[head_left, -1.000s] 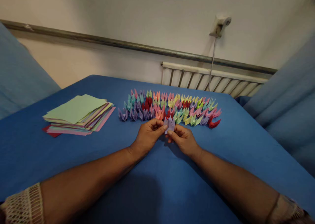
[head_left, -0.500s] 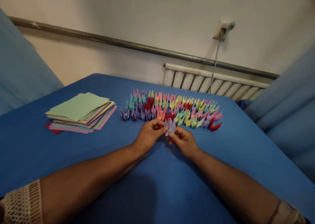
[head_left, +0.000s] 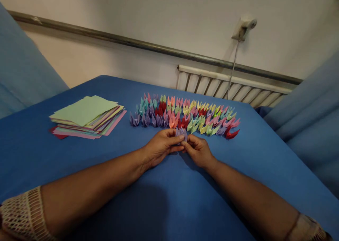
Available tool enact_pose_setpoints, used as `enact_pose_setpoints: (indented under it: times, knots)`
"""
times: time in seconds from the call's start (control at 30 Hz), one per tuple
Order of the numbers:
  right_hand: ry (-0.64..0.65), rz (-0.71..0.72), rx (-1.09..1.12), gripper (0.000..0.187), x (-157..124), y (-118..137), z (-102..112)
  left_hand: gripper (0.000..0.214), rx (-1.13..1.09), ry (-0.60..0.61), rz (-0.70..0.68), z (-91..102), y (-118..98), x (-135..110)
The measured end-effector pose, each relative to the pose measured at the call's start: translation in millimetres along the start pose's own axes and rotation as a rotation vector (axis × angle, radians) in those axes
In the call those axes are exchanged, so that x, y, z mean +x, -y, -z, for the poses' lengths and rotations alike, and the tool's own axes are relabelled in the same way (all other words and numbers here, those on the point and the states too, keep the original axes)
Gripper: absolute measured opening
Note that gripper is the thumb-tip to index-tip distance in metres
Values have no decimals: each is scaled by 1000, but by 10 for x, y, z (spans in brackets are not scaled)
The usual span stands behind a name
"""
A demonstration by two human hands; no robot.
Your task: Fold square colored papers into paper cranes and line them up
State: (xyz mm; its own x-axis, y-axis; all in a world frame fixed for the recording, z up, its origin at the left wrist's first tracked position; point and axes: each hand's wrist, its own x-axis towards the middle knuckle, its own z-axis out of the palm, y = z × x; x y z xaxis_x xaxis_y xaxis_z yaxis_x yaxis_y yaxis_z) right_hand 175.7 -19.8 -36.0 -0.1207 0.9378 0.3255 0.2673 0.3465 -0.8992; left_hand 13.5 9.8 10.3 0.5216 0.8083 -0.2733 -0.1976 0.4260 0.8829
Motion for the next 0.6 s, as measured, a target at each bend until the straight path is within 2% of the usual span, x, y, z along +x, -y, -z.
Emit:
enact_pose_setpoints:
  times: [0.13,0.4,0.6]
  knots:
    - [22,35,-45,23,-2,3,11,21,-45,-11,31,-44,-12,-25]
    - [6,-68,-39,20,-22,43,-35,8,-120,-99,-122,-123,46,-54]
    - [8,-160,134,19,-8,3,-92,10,-75,-135,-167,-102,76,-25]
